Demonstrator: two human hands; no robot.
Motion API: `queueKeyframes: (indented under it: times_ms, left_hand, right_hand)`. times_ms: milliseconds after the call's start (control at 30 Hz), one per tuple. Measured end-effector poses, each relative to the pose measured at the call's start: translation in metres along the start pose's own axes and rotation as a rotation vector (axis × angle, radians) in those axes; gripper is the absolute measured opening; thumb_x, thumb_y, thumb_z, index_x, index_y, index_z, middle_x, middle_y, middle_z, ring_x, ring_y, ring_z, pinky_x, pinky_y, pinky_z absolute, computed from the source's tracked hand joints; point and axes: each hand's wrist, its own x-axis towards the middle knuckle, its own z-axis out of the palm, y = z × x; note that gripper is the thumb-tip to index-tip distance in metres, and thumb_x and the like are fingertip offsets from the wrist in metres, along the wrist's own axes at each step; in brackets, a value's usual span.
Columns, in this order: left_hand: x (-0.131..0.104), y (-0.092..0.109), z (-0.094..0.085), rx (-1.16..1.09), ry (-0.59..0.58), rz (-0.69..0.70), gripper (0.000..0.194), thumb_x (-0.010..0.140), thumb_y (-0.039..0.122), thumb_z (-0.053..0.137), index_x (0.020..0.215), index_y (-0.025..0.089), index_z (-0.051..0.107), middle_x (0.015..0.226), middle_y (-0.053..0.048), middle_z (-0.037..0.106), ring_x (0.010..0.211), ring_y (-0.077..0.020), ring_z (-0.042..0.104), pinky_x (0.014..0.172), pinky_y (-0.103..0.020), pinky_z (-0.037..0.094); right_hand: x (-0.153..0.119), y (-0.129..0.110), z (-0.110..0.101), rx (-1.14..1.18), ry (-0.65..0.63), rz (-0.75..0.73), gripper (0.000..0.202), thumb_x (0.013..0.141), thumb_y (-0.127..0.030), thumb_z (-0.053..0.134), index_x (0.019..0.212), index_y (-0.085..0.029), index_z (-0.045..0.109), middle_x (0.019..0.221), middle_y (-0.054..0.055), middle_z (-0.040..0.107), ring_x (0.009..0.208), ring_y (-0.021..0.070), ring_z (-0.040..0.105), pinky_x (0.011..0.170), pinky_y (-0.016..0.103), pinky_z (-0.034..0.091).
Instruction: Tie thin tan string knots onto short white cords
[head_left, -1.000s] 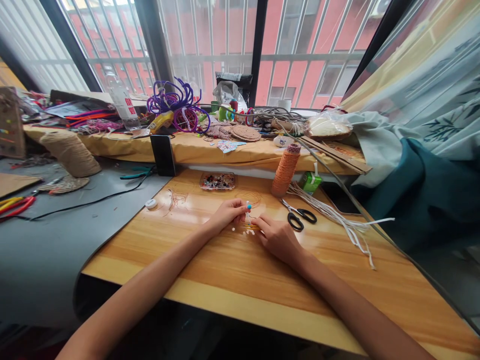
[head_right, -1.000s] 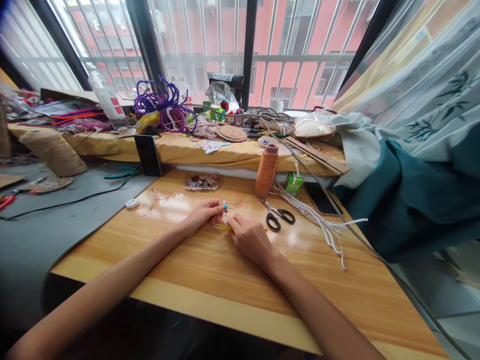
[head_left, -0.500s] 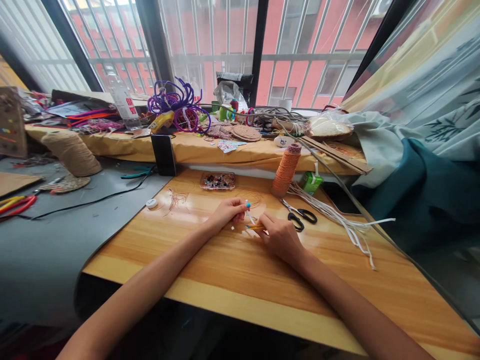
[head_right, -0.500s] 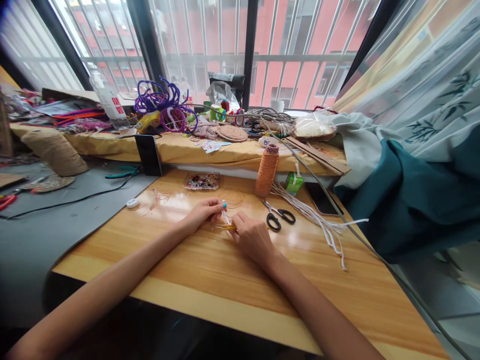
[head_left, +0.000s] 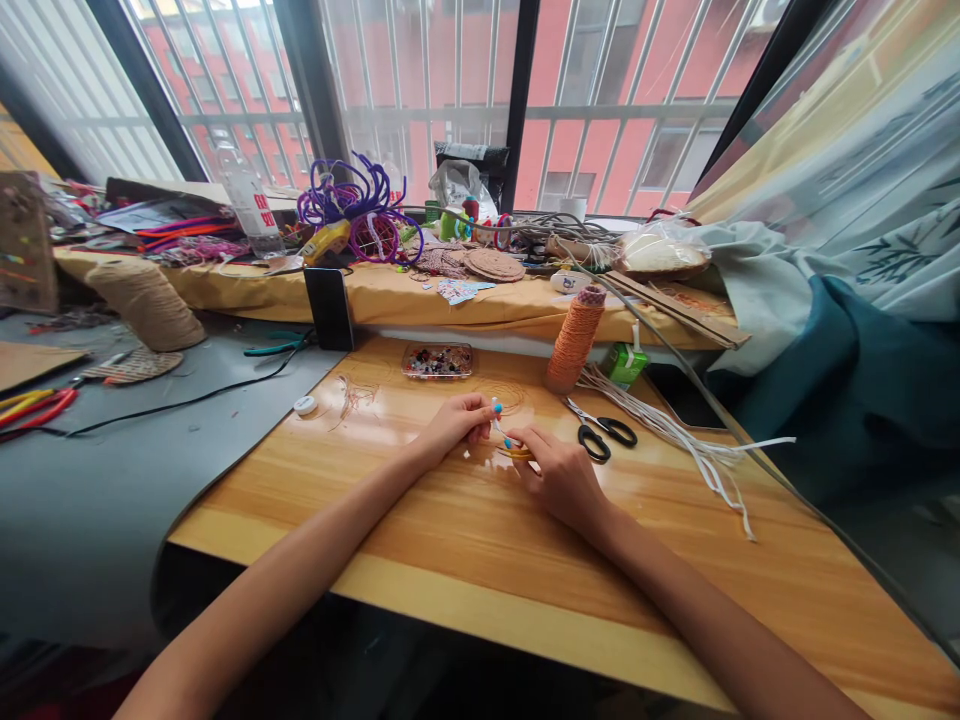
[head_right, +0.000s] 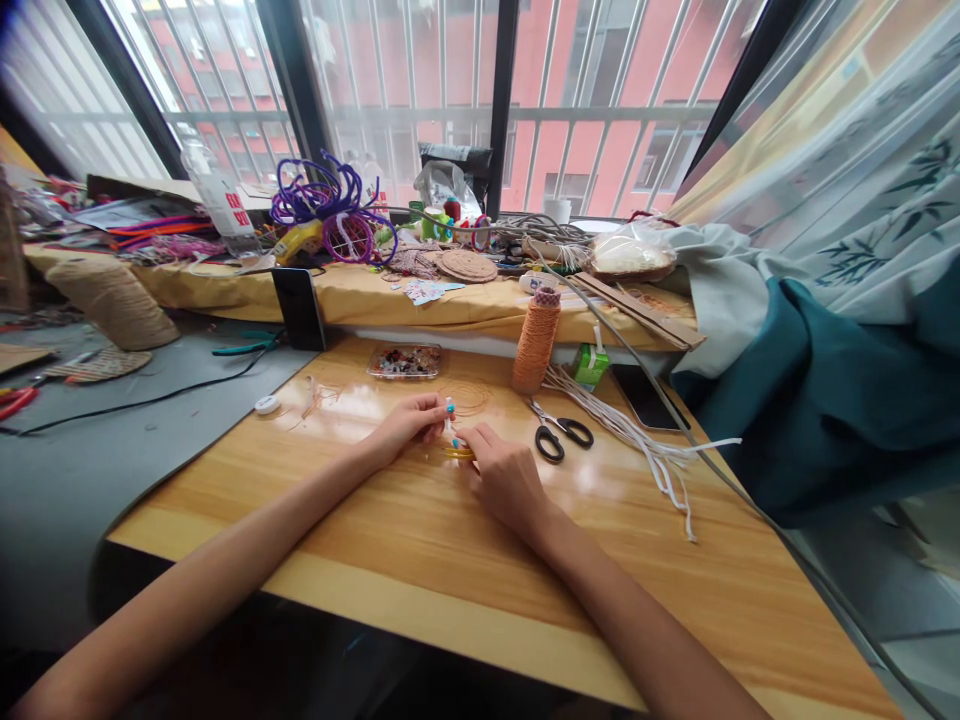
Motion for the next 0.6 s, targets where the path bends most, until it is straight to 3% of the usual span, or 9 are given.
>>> queueKeyframes:
  times_ms: [333,600]
  left_hand:
    - [-0.0008,0.0013,0.0001,-0.003,0.006,-0.003,0.03,0.063,0.041,0.058,0.062,0.012,0.05,0.043,0.005,0.046,0.036,-0.0034,0.035,0.038,-0.017,0.022]
    - [0.0007,0.0009,0.0002,-0.016,0.014,-0.006,0.029,0.064,0.039,0.058,0.061,0.013,0.049,0.042,0.005,0.047,0.035,-0.0035,0.035,0.037,-0.017,0.022]
  right_hand:
    - [-0.0003,0.0003,0.0046,0.114,0.032,0.08,0.016,0.074,-0.014,0.043,0.084,-0.017,0.055,0.083,0.006,0.061,0.072,0.0155,0.056,0.06,0.023,0.041]
    - [0.0059,0.0016,0.0029,0.264,0.091,0.252,0.012,0.077,-0.022,0.045,0.083,-0.017,0.055,0.08,0.004,0.061,0.07,0.015,0.055,0.063,0.025,0.042]
